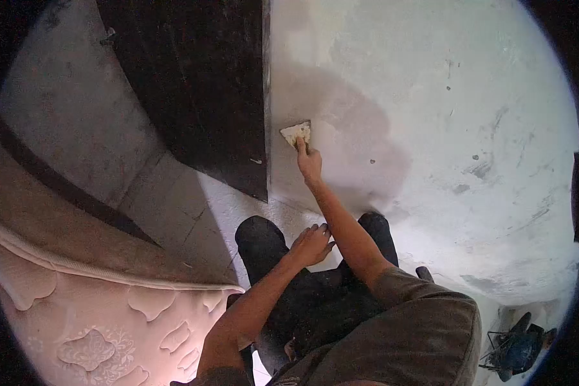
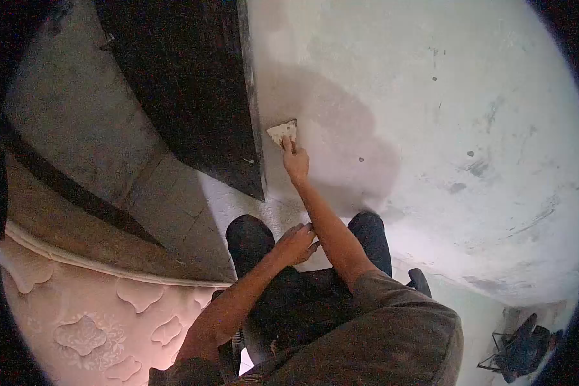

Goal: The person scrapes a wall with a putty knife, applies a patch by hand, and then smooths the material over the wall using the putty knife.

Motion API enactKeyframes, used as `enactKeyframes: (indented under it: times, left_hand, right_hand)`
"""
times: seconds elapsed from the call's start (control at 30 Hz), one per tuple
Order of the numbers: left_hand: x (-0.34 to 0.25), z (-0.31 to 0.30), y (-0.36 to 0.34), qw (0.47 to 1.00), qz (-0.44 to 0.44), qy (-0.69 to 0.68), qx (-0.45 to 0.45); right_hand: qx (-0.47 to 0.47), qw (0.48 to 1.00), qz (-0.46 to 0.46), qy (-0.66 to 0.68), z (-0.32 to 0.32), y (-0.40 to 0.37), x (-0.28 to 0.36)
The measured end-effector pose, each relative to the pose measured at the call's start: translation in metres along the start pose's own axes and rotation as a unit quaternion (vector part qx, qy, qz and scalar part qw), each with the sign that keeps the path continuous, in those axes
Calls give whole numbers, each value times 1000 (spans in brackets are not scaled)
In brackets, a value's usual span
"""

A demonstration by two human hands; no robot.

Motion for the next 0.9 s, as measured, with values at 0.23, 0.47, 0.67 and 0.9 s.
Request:
enactKeyframes:
  times: [0.23,0.47,0.67,0.9]
  left_hand:
    - [7,-5,-5,999,10,4,-32]
    - [10,-8,-7,999,-30,-12,-2]
    - [14,-5,-8,999,-38,-11,-35]
    - [17,-8,-8,999,-39,-4,-17]
  right_hand:
    - [8,986,61,153,27,0,2]
    - [14,979,131,157,29,1,-1]
    - [-39,980,122,154,22,-9,24]
    - [-75,988,67,120,28,-3,11]
Point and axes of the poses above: each hand's wrist, its own y-axis towards the middle knuckle, its own z-axis out of the palm, x = y × z, the point moved 1 cm from there along y, towards the middle knuckle, and after that the axes turned 4 degrees about -y, right-handed, at the moved point
